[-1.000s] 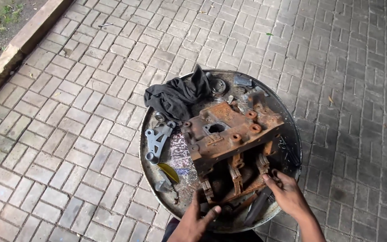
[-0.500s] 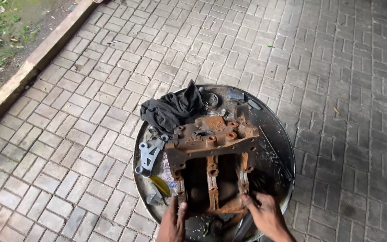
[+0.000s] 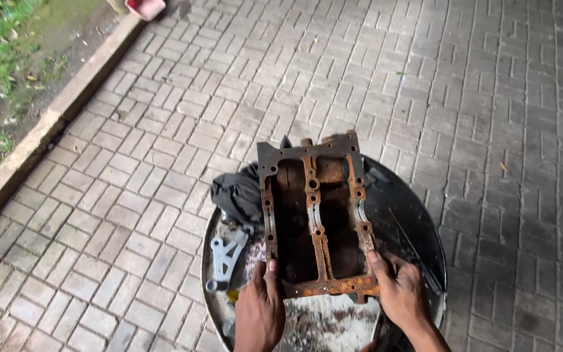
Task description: The person scrapes rust and debris from a rectangular metal engine part using a metal scraper and a wire brush. The person repeatedly scrapes and brushes the surface while rotating the part to access different areas.
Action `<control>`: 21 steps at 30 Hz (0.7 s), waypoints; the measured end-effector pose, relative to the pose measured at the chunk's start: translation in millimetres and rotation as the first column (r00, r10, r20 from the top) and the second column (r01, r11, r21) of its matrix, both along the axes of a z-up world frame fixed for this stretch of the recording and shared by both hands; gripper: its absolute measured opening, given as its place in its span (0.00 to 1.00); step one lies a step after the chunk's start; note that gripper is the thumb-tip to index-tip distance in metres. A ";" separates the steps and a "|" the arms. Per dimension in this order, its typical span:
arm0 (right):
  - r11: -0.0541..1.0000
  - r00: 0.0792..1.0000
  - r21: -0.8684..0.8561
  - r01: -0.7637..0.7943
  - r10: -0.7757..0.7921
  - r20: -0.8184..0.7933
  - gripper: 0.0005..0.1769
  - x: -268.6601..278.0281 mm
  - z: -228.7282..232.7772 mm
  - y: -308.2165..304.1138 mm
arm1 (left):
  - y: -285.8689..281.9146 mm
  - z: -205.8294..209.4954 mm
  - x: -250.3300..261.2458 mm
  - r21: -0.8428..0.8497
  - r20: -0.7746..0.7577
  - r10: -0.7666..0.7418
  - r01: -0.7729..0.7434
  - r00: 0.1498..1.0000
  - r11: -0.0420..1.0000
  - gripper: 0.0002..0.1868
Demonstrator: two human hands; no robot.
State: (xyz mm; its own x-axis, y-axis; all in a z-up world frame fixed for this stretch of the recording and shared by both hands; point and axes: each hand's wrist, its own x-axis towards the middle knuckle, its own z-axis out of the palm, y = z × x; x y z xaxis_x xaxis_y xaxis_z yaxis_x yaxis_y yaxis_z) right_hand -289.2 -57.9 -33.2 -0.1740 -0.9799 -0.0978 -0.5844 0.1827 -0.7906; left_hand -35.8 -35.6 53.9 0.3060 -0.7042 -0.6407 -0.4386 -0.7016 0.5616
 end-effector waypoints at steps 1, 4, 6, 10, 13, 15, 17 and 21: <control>1.000 1.000 -0.003 -0.004 0.004 0.003 0.33 0.7 1.1 -8.5 | -6.9 5.8 1.4 -0.003 0.003 0.004 -0.004 1.000 1.000 0.43; 1.000 0.997 0.004 0.013 -0.014 0.070 0.31 3.5 1.7 -15.5 | -18.8 17.9 7.2 -0.125 0.033 -0.062 0.066 0.998 0.990 0.32; 0.999 0.996 -0.028 -0.036 0.038 0.080 0.34 0.1 0.7 -17.2 | -20.3 19.7 6.0 -0.046 0.102 -0.119 0.124 0.988 0.991 0.29; 0.999 0.981 -0.038 0.002 0.005 0.196 0.33 1.9 -8.6 -18.7 | -21.7 20.6 2.2 -0.040 0.013 -0.044 0.045 0.999 0.998 0.36; 0.997 0.978 -0.041 0.071 -0.062 0.199 0.32 18.4 6.0 -3.0 | -15.2 14.1 9.8 -0.068 0.070 -0.040 0.045 0.997 0.997 0.40; 0.916 0.923 0.336 0.217 -0.305 0.234 0.32 17.6 -1.2 13.9 | -11.3 3.1 14.3 -0.136 0.035 -0.083 0.087 0.996 0.987 0.39; 0.947 0.934 0.256 0.194 -0.258 0.246 0.27 25.3 19.0 30.2 | 0.2 20.0 14.9 -0.116 0.038 -0.090 0.094 0.995 0.989 0.39; 0.996 0.972 0.036 0.085 -0.091 0.216 0.30 13.3 40.2 68.8 | 37.1 18.8 5.6 -0.012 0.019 -0.125 0.125 0.992 0.992 0.32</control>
State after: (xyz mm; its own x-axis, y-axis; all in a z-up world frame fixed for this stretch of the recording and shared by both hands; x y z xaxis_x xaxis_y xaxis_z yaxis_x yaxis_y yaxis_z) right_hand -275.9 10.9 6.9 -0.2313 -0.9582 -0.1682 -0.3799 0.2482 -0.8911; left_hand -30.2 1.5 72.7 0.2265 -0.7457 -0.6266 -0.5327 -0.6334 0.5613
